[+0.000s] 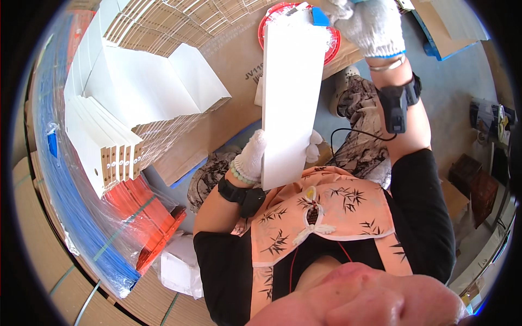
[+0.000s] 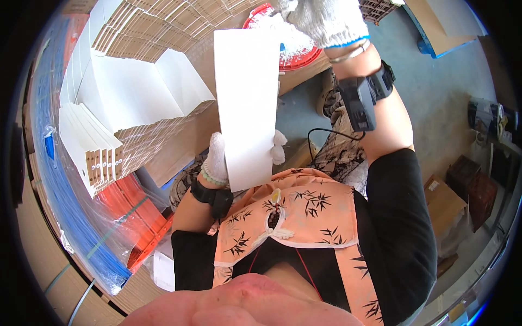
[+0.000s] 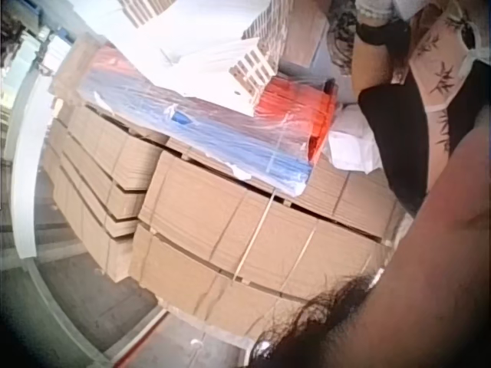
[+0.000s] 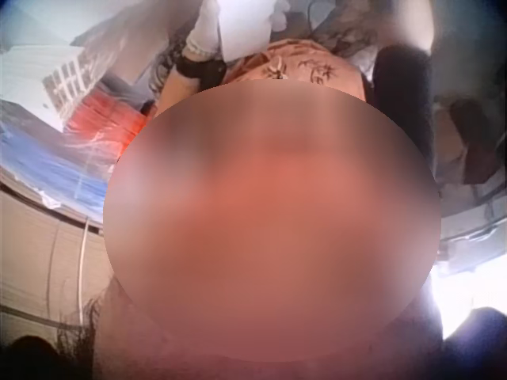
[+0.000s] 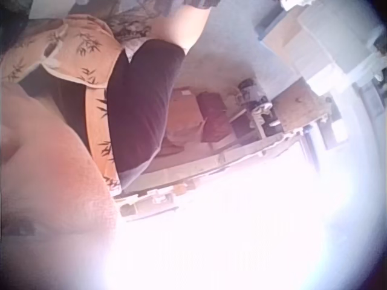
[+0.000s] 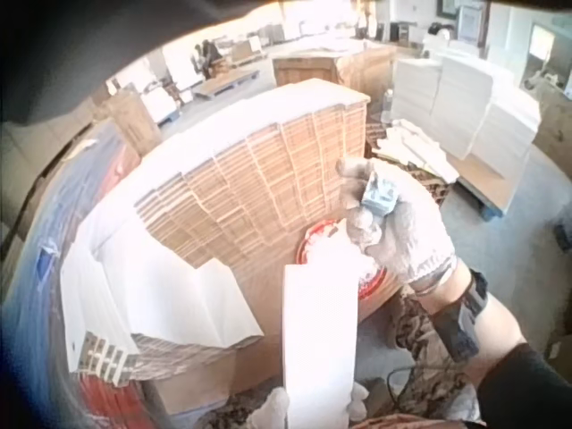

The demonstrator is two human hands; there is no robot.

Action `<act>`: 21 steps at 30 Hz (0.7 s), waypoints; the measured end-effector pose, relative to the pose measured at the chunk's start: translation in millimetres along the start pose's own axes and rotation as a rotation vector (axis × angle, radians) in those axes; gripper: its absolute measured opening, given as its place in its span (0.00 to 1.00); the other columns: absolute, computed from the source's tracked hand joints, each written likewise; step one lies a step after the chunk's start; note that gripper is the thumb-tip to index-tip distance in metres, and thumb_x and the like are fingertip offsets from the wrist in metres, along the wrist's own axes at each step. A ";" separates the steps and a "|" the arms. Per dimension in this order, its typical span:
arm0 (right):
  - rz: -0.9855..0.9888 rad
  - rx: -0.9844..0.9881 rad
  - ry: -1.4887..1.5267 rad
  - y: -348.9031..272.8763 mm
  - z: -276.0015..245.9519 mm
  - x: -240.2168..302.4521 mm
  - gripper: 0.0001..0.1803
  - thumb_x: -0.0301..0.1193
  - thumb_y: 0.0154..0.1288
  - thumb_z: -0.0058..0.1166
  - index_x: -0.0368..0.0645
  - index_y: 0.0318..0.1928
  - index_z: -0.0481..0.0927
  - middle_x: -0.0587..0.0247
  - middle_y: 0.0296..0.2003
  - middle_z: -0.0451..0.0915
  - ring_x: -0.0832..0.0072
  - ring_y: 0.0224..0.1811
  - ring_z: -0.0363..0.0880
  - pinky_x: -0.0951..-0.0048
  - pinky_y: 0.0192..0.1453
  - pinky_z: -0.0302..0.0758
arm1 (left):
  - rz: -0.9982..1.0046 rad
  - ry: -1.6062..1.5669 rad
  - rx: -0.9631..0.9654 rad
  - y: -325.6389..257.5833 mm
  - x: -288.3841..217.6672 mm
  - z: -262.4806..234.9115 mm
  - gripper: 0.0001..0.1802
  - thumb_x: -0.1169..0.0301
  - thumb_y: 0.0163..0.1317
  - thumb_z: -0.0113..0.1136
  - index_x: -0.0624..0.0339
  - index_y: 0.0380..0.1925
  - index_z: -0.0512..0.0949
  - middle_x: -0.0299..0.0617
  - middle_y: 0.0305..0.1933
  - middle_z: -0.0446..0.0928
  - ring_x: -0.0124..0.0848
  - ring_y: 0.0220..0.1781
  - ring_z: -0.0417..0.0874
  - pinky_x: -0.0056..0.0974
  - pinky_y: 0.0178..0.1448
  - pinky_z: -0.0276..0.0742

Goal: Wiping down white furniture panels with a sponge and cleaning solution in a workshop.

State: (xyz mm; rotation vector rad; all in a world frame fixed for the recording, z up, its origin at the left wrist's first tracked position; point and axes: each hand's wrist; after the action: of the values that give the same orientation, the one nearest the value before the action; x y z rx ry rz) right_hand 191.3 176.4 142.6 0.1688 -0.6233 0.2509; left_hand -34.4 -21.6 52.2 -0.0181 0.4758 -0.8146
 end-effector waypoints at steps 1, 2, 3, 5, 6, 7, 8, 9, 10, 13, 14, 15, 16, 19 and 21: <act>0.036 0.213 0.038 -3.6 -1.7 -0.7 0.16 0.37 0.79 0.48 0.38 0.55 0.78 0.62 0.30 0.81 0.75 0.24 0.80 0.79 0.24 0.74 | -0.026 0.069 -0.014 -0.3 -1.6 -5.2 0.45 0.38 0.67 0.58 0.72 0.64 0.73 0.52 0.60 0.79 0.35 0.55 0.84 0.37 0.58 0.82; 0.038 0.216 0.036 -12.1 -6.8 -10.8 0.16 0.37 0.79 0.48 0.38 0.55 0.78 0.62 0.30 0.81 0.75 0.24 0.80 0.79 0.24 0.74 | -0.040 0.104 -0.021 -0.3 -1.9 -6.4 0.46 0.37 0.66 0.58 0.72 0.64 0.73 0.52 0.60 0.79 0.35 0.55 0.84 0.37 0.58 0.82; -0.335 0.372 -0.663 -25.6 -14.7 -25.2 0.17 0.34 0.73 0.57 0.37 0.56 0.80 0.60 0.37 0.84 0.74 0.32 0.83 0.74 0.33 0.80 | -0.052 0.139 -0.032 0.0 -2.3 -6.2 0.47 0.35 0.65 0.58 0.72 0.64 0.73 0.52 0.60 0.79 0.35 0.55 0.84 0.37 0.58 0.82; -0.212 0.562 -0.947 -52.0 12.2 -44.5 0.21 0.35 0.69 0.64 0.38 0.58 0.83 0.60 0.44 0.87 0.75 0.39 0.86 0.72 0.43 0.83 | -0.049 0.125 -0.096 1.7 -3.7 -3.8 0.52 0.31 0.63 0.58 0.71 0.65 0.71 0.53 0.61 0.79 0.36 0.56 0.84 0.38 0.57 0.82; 0.251 0.581 -0.488 -58.2 39.2 -58.8 0.22 0.40 0.72 0.61 0.38 0.57 0.84 0.61 0.43 0.88 0.77 0.38 0.85 0.75 0.42 0.82 | -0.069 0.128 -0.086 5.0 -3.7 -3.6 0.52 0.31 0.63 0.58 0.71 0.65 0.71 0.53 0.61 0.79 0.36 0.56 0.84 0.38 0.57 0.82; 0.275 0.590 -0.486 -58.7 41.8 -67.9 0.20 0.38 0.74 0.60 0.39 0.59 0.83 0.62 0.43 0.88 0.79 0.41 0.85 0.75 0.46 0.82 | -0.105 0.144 -0.111 6.8 -2.1 -3.7 0.53 0.29 0.62 0.58 0.71 0.66 0.70 0.52 0.62 0.78 0.37 0.57 0.84 0.39 0.58 0.82; 0.301 0.598 -0.482 -61.1 40.1 -73.1 0.18 0.35 0.75 0.60 0.40 0.60 0.82 0.64 0.42 0.88 0.80 0.44 0.86 0.75 0.50 0.82 | -0.141 0.161 -0.137 8.5 -0.6 -3.7 0.55 0.28 0.61 0.58 0.71 0.67 0.69 0.52 0.63 0.78 0.38 0.58 0.83 0.40 0.59 0.82; 0.000 0.629 -0.598 -52.8 38.0 -68.2 0.18 0.35 0.76 0.59 0.40 0.60 0.82 0.63 0.43 0.87 0.78 0.45 0.86 0.74 0.50 0.83 | -0.107 0.188 -0.158 3.7 1.8 0.1 0.57 0.25 0.60 0.54 0.71 0.67 0.69 0.55 0.62 0.78 0.40 0.55 0.84 0.42 0.56 0.83; -0.056 0.608 -0.529 -34.0 22.2 -64.4 0.18 0.35 0.75 0.59 0.41 0.60 0.82 0.61 0.45 0.87 0.74 0.46 0.86 0.72 0.52 0.83 | -0.081 0.215 -0.171 1.8 4.3 2.9 0.59 0.22 0.59 0.50 0.71 0.66 0.69 0.57 0.60 0.78 0.43 0.52 0.85 0.44 0.53 0.84; 0.096 0.397 -0.076 -0.5 9.9 -42.3 0.15 0.35 0.77 0.54 0.40 0.56 0.79 0.60 0.38 0.85 0.73 0.36 0.85 0.75 0.36 0.80 | -0.167 0.318 -0.101 -3.8 2.9 3.0 0.63 0.19 0.57 0.47 0.70 0.69 0.67 0.57 0.61 0.77 0.43 0.53 0.85 0.44 0.54 0.84; 0.156 0.268 0.112 2.8 10.1 -27.3 0.14 0.35 0.79 0.51 0.39 0.54 0.78 0.61 0.34 0.84 0.74 0.30 0.84 0.78 0.28 0.78 | -0.201 0.362 -0.059 -1.2 1.1 5.6 0.64 0.18 0.56 0.47 0.69 0.70 0.66 0.58 0.61 0.77 0.43 0.53 0.85 0.45 0.55 0.84; 0.155 0.305 0.129 -0.2 2.7 -12.8 0.13 0.34 0.79 0.51 0.38 0.53 0.78 0.61 0.34 0.84 0.75 0.33 0.84 0.78 0.32 0.80 | -0.224 0.368 -0.038 4.3 1.8 6.7 0.64 0.18 0.56 0.47 0.69 0.70 0.66 0.58 0.61 0.77 0.43 0.53 0.85 0.45 0.55 0.84; 0.199 0.364 0.177 5.0 -3.2 -17.4 0.12 0.33 0.78 0.51 0.37 0.53 0.78 0.62 0.35 0.84 0.75 0.35 0.85 0.78 0.36 0.81 | -0.180 0.292 -0.080 -0.6 5.2 2.2 0.64 0.18 0.57 0.47 0.70 0.71 0.65 0.60 0.61 0.77 0.45 0.53 0.85 0.46 0.55 0.84; -0.020 0.143 0.084 16.3 -11.8 -24.0 0.12 0.32 0.77 0.51 0.36 0.51 0.80 0.63 0.35 0.85 0.76 0.38 0.85 0.77 0.40 0.82 | -0.102 0.085 -0.074 -3.4 1.6 -4.7 0.62 0.20 0.59 0.48 0.67 0.72 0.64 0.61 0.62 0.77 0.46 0.54 0.85 0.48 0.58 0.83; -0.115 -0.055 -0.108 8.6 -9.8 -10.3 0.13 0.31 0.76 0.50 0.34 0.50 0.79 0.63 0.35 0.84 0.76 0.33 0.83 0.78 0.36 0.80 | -0.068 -0.041 -0.029 1.0 -5.0 -6.7 0.60 0.22 0.59 0.49 0.65 0.72 0.64 0.60 0.62 0.77 0.46 0.57 0.84 0.49 0.60 0.82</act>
State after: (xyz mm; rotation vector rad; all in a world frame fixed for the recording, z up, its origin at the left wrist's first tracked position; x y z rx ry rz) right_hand 186.3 185.0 129.4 0.1650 -0.7242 0.1140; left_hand -39.5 -16.3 48.0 -0.0777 0.4502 -0.8727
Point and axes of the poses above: each hand's wrist, its own y-axis towards the middle knuckle, its own z-axis out of the palm, x = y × z
